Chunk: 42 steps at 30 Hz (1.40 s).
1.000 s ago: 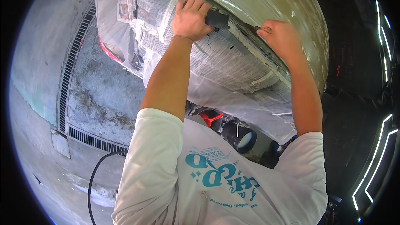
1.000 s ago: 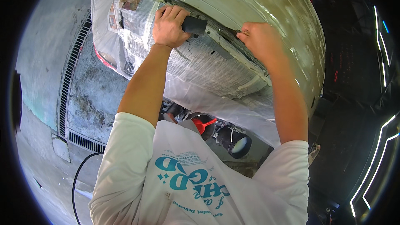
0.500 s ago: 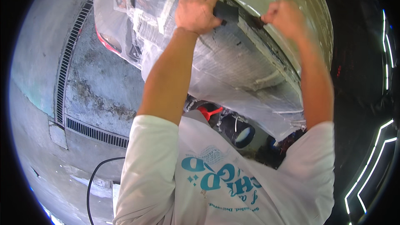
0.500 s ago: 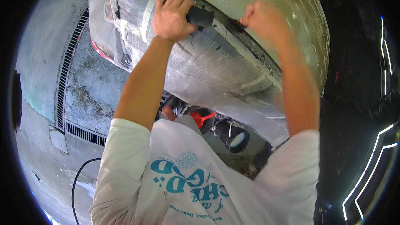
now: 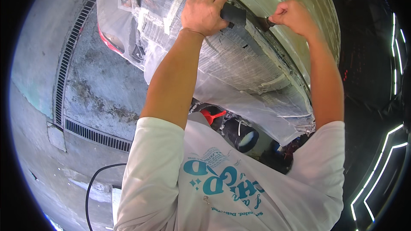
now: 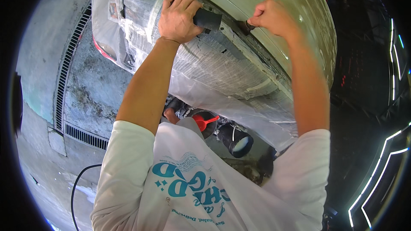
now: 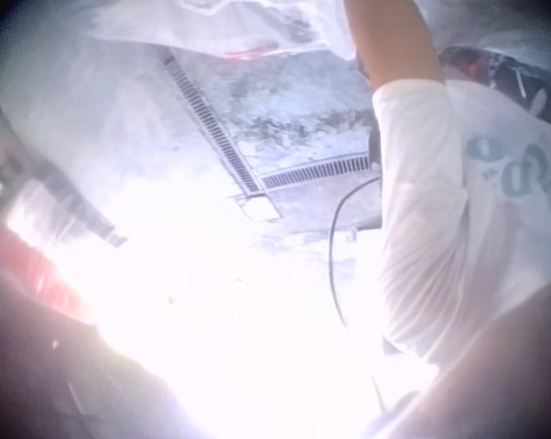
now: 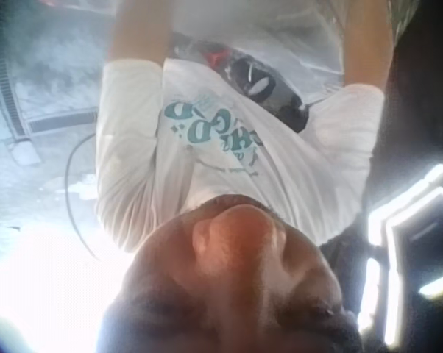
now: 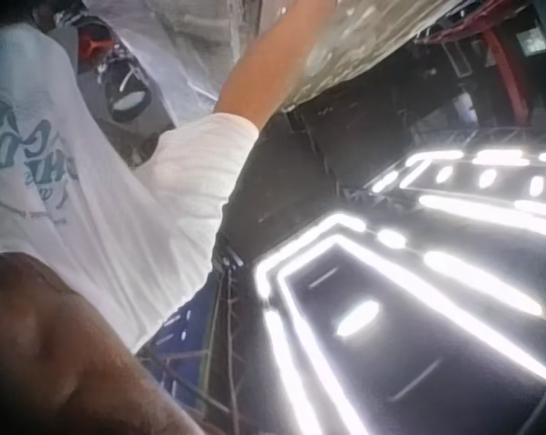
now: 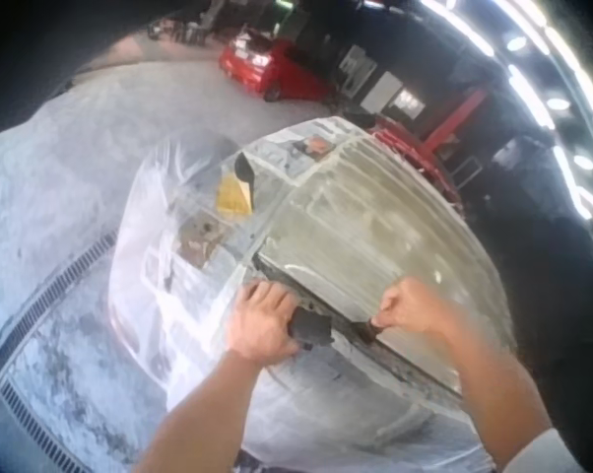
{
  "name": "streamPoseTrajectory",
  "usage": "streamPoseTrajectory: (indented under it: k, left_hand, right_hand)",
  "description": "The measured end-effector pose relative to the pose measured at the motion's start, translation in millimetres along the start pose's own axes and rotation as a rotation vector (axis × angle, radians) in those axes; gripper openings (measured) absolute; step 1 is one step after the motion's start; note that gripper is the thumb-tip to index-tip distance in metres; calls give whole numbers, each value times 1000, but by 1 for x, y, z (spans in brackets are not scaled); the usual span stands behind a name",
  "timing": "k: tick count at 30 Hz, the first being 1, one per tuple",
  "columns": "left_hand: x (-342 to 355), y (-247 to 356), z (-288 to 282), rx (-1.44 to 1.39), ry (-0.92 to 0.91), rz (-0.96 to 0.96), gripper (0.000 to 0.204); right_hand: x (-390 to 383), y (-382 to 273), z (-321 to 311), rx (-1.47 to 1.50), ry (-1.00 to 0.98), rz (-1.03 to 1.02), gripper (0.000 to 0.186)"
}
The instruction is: The person applies body filler to the front edge of a car hood using a putty knife and a sanding block. They spread the filler along the seam and smooth it with the sanding block.
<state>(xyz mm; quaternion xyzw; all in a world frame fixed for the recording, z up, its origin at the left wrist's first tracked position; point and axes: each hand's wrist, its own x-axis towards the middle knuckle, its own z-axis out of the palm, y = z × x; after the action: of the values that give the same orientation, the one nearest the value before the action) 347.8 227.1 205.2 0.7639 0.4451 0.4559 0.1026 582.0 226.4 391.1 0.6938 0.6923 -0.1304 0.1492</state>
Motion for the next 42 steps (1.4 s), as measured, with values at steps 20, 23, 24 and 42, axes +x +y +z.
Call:
streamPoseTrajectory:
  k: [20,23,24,42]
  left_hand:
    - [0,-6,-3,24,57,24,52]
    - [-1,-9,0,12,29,6,51]
    - [-1,-10,0,18,13,7,51]
    - [1,-4,-3,14,17,9,49]
  right_hand:
    - [-66,-49,6,-145,291,-42,25]
    - [-67,-55,10,-187,273,-51,25]
    - [-63,-52,15,-214,273,-54,24]
    - [3,-13,-1,-66,47,-76,31]
